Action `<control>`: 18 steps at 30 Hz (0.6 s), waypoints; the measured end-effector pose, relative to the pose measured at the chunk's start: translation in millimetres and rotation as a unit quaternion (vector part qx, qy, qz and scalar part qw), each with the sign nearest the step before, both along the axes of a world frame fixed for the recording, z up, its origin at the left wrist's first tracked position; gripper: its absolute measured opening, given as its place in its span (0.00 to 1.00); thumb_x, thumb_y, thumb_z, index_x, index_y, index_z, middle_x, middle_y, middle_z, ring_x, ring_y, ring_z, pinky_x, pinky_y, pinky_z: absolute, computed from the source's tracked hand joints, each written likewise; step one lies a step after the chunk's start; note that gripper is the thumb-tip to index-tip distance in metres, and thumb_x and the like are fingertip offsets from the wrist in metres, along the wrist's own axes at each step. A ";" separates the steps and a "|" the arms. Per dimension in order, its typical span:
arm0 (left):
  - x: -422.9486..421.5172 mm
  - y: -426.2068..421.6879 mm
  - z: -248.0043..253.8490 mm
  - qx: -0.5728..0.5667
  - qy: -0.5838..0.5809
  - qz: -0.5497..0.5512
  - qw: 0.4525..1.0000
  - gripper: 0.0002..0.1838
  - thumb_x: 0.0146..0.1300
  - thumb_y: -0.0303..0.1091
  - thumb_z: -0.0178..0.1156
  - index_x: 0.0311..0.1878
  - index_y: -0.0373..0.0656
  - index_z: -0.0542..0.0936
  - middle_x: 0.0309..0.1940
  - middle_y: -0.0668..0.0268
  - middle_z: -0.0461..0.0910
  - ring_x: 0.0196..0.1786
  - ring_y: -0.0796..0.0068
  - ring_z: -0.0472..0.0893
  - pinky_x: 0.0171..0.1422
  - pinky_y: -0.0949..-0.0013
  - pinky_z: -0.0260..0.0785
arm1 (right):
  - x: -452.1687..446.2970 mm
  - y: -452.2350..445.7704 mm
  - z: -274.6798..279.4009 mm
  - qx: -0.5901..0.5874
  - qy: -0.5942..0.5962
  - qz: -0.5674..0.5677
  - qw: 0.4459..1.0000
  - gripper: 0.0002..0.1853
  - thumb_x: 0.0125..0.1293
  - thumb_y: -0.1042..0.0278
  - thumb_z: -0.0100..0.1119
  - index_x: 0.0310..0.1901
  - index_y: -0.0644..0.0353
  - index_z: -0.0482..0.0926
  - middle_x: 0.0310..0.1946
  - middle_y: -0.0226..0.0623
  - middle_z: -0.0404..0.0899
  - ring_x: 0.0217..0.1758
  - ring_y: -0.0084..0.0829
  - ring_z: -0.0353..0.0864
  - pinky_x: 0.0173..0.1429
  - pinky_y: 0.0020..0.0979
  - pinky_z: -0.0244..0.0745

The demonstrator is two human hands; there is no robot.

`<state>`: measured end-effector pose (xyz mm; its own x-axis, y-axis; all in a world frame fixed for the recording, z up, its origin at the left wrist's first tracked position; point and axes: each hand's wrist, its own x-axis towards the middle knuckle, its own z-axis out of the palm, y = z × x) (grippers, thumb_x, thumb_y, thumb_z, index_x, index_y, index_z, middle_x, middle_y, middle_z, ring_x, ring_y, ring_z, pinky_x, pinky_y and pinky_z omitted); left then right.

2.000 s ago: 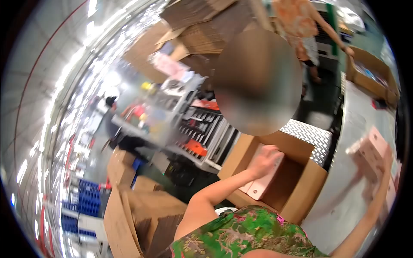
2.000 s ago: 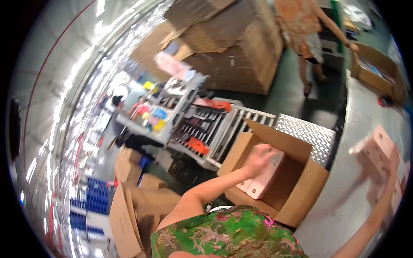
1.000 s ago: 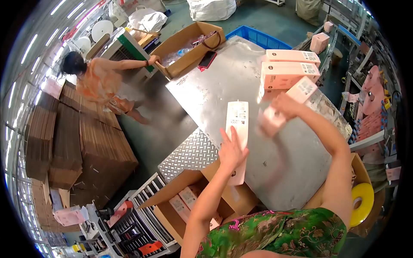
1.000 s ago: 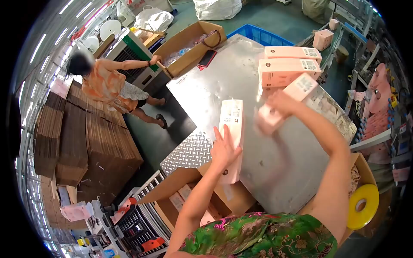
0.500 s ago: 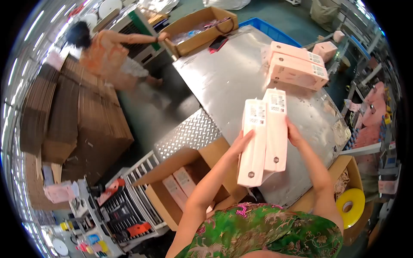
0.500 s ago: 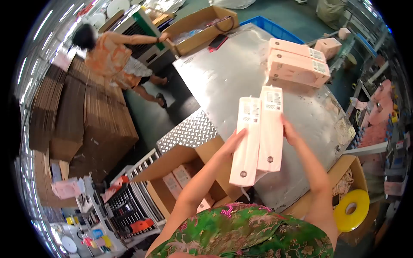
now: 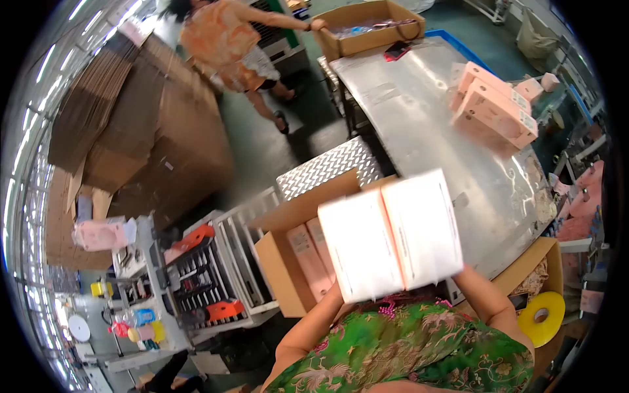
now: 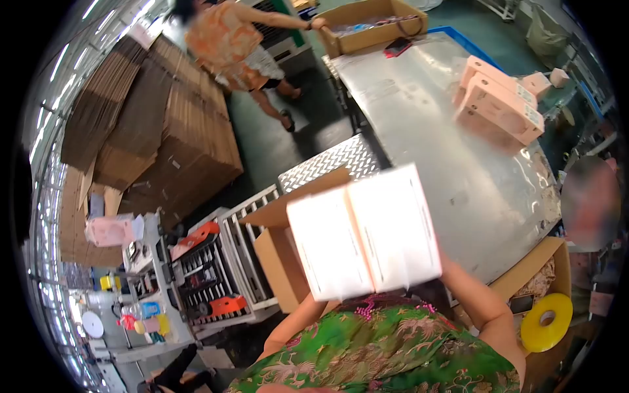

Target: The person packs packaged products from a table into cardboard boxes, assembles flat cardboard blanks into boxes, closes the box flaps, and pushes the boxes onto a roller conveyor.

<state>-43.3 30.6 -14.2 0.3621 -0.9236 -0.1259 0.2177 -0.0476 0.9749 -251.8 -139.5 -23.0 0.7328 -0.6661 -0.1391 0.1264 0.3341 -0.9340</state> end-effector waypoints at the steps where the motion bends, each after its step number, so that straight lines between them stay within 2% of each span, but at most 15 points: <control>1: 5.4 22.9 -8.9 0.015 -0.014 0.010 1.000 0.38 0.62 0.38 0.66 0.71 0.39 0.61 0.63 0.59 0.72 0.63 0.65 0.73 0.64 0.62 0.68 | 9.2 13.8 -21.1 0.206 -0.054 0.025 0.977 0.30 0.67 0.69 0.62 0.69 0.64 0.63 0.62 0.40 0.73 0.61 0.31 0.76 0.65 0.35 0.74; 2: 9.0 40.7 -20.5 0.028 -0.026 0.022 0.999 0.37 0.62 0.38 0.66 0.71 0.39 0.62 0.62 0.59 0.72 0.62 0.66 0.73 0.64 0.63 0.68 | 23.5 30.0 -10.6 0.192 -0.029 0.060 0.979 0.33 0.65 0.67 0.65 0.69 0.65 0.63 0.63 0.41 0.73 0.62 0.33 0.75 0.68 0.38 0.70; 3: 13.1 60.0 -31.1 0.046 -0.039 0.030 0.998 0.35 0.63 0.38 0.66 0.70 0.39 0.63 0.62 0.59 0.73 0.62 0.66 0.74 0.63 0.63 0.69 | 33.6 43.2 -12.2 0.044 -0.014 0.089 0.995 0.34 0.63 0.66 0.67 0.69 0.65 0.64 0.62 0.42 0.73 0.63 0.34 0.74 0.69 0.39 0.68; 4: 19.1 76.6 -42.6 0.064 -0.046 0.033 0.996 0.34 0.63 0.38 0.65 0.69 0.38 0.64 0.61 0.59 0.74 0.61 0.66 0.74 0.63 0.63 0.69 | 43.0 55.7 -14.2 -0.106 -0.002 0.114 0.988 0.36 0.62 0.65 0.68 0.69 0.65 0.64 0.62 0.43 0.73 0.64 0.34 0.73 0.70 0.39 0.67; 6: 30.0 101.2 -67.2 0.096 -0.050 0.029 0.994 0.32 0.64 0.39 0.65 0.68 0.37 0.66 0.60 0.59 0.75 0.60 0.67 0.75 0.62 0.64 0.70 | 61.0 73.6 -12.6 -0.170 0.096 0.141 0.971 0.42 0.57 0.66 0.72 0.70 0.65 0.61 0.65 0.44 0.70 0.68 0.35 0.68 0.72 0.39 0.62; 8: 40.3 113.0 -93.5 0.140 -0.054 0.000 0.989 0.31 0.64 0.39 0.64 0.67 0.37 0.68 0.59 0.60 0.76 0.58 0.67 0.76 0.61 0.64 0.70 | 73.0 81.9 -16.0 -0.132 0.124 0.133 0.974 0.48 0.60 0.70 0.68 0.75 0.63 0.44 0.69 0.45 0.63 0.72 0.36 0.62 0.73 0.36 0.58; 9: 43.1 110.9 -109.1 0.166 -0.044 -0.015 0.985 0.30 0.65 0.39 0.64 0.66 0.36 0.69 0.59 0.60 0.77 0.58 0.68 0.77 0.60 0.65 0.71 | 76.8 80.8 -21.5 -0.126 0.153 0.129 0.972 0.48 0.64 0.68 0.64 0.75 0.64 0.41 0.69 0.47 0.62 0.72 0.37 0.62 0.73 0.35 0.58; 10: 46.9 106.1 -122.5 0.170 0.002 -0.006 0.985 0.29 0.65 0.39 0.64 0.65 0.36 0.70 0.58 0.60 0.77 0.57 0.68 0.77 0.60 0.65 0.71 | 80.6 79.7 -27.1 -0.120 0.181 0.125 0.968 0.47 0.67 0.67 0.61 0.76 0.65 0.37 0.69 0.50 0.62 0.72 0.38 0.62 0.73 0.34 0.57; 11: 34.6 96.0 -143.6 0.105 0.167 0.098 0.976 0.31 0.67 0.41 0.63 0.68 0.37 0.68 0.60 0.60 0.76 0.59 0.68 0.76 0.60 0.65 0.71 | 84.4 78.5 -32.7 -0.112 0.209 0.122 0.964 0.47 0.71 0.65 0.57 0.76 0.66 0.33 0.69 0.52 0.62 0.72 0.39 0.62 0.73 0.32 0.57; 13: 46.3 60.8 -172.5 0.031 0.338 0.118 0.933 0.35 0.68 0.52 0.60 0.70 0.38 0.65 0.63 0.59 0.73 0.62 0.66 0.74 0.61 0.64 0.70 | 90.7 66.8 -53.6 -0.201 0.272 0.109 0.935 0.46 0.73 0.55 0.51 0.75 0.72 0.33 0.67 0.61 0.64 0.72 0.45 0.64 0.72 0.33 0.59; 15: 69.0 27.2 -161.6 0.064 0.386 0.077 0.917 0.39 0.69 0.60 0.55 0.70 0.37 0.64 0.64 0.57 0.71 0.64 0.64 0.73 0.65 0.62 0.68 | 88.1 54.4 -110.1 -0.266 0.330 0.092 0.901 0.35 0.74 0.56 0.49 0.71 0.70 0.47 0.66 0.59 0.65 0.65 0.48 0.71 0.69 0.39 0.64; 16: 72.3 12.4 -170.7 0.087 0.359 0.074 0.926 0.43 0.68 0.66 0.51 0.69 0.34 0.66 0.64 0.55 0.72 0.65 0.62 0.72 0.67 0.58 0.66 | 90.2 45.4 -130.3 -0.302 0.357 0.081 0.880 0.31 0.75 0.57 0.48 0.69 0.68 0.55 0.65 0.58 0.65 0.61 0.50 0.75 0.67 0.43 0.66; 18: 76.6 -7.1 -197.1 0.253 0.267 0.074 0.927 0.46 0.66 0.68 0.52 0.68 0.31 0.66 0.64 0.51 0.72 0.65 0.60 0.72 0.67 0.56 0.65 | 99.3 27.9 -141.1 -0.291 0.448 0.149 0.832 0.31 0.75 0.56 0.48 0.68 0.71 0.53 0.65 0.63 0.63 0.60 0.56 0.74 0.64 0.46 0.68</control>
